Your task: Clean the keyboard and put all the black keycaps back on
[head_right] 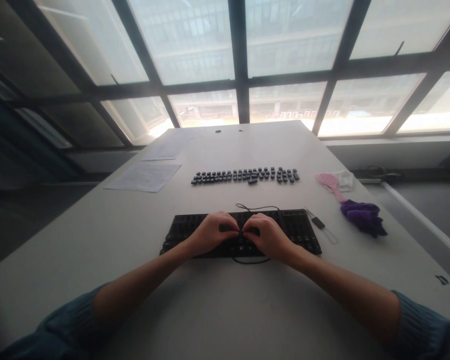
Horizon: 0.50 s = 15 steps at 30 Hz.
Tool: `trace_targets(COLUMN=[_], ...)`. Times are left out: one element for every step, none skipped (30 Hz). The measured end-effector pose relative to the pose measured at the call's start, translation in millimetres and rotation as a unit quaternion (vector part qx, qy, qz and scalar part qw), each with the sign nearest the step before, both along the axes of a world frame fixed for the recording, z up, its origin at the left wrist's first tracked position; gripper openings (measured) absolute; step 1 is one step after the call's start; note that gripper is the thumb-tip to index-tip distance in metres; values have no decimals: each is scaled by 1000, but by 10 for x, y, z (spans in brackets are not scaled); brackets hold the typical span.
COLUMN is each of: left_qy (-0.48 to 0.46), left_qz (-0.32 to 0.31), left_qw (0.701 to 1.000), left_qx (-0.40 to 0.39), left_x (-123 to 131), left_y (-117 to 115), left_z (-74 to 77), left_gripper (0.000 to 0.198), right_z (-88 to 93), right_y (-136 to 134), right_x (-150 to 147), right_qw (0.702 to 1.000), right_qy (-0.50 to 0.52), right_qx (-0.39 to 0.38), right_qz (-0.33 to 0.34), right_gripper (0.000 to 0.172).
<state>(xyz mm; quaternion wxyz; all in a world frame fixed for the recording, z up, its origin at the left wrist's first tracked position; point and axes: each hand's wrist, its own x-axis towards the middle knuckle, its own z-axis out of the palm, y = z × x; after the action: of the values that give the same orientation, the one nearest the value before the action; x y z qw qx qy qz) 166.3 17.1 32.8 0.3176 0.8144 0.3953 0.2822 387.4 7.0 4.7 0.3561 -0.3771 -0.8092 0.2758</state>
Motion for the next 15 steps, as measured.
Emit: trace_targets(left_qy=[4, 8, 12, 17, 20, 23, 25, 25, 24, 23, 24, 25, 26, 28, 29], left_qz=[-2, -4, -5, -5, -4, -4, -4, -6, -8, -12, -14, -15, -13, -9, -4], left_qw=[1000, 1000, 1000, 1000, 999, 999, 999, 999, 998, 998, 997, 996, 995, 994, 993], left_qx=[4, 9, 14, 20, 26, 32, 40, 47, 56, 64, 73, 84, 93, 102, 110], left_x=[0, -1, -2, -3, -4, -3, -2, 1, 4, 7, 11, 15, 18, 21, 24], left_y=[3, 6, 9, 9, 8, 5, 1, -5, -13, -20, -28, -36, -44, -52, -59], left_z=[-14, -28, -42, -54, -65, -75, -83, -92, -102, -112, -125, -138, -151, -164, -176], left_gripper=[6, 6, 6, 6, 6, 6, 6, 6, 6, 7, 7, 7, 7, 6, 6], right_z=[2, 2, -1, -7, -15, -25, -37, -49, -60, -70, -78, -85, -89, -91, -90], right_y=[1, 2, 3, 5, 7, 10, 13, 16, 19, 21, 22, 22, 21, 18, 15], right_x=[3, 5, 8, 10, 11, 11, 11, 10, 10, 9, 10, 11, 12, 14, 15], right_qw=[1000, 1000, 1000, 1000, 1000, 1000, 1000, 999, 999, 999, 999, 999, 999, 998, 998], right_qy=[1, 2, 1, 1, -1, -2, -5, -7, -9, -11, -13, -15, -17, -19, -22], right_qx=[2, 5, 10, 15, 20, 25, 29, 32, 35, 38, 41, 45, 48, 51, 55], right_qz=[1, 2, 3, 4, 4, 6, 8, 10, 11, 11, 10, 9, 9, 9, 9], right_gripper=[12, 12, 13, 13, 13, 13, 13, 13, 14, 14, 14, 14, 13, 13, 13])
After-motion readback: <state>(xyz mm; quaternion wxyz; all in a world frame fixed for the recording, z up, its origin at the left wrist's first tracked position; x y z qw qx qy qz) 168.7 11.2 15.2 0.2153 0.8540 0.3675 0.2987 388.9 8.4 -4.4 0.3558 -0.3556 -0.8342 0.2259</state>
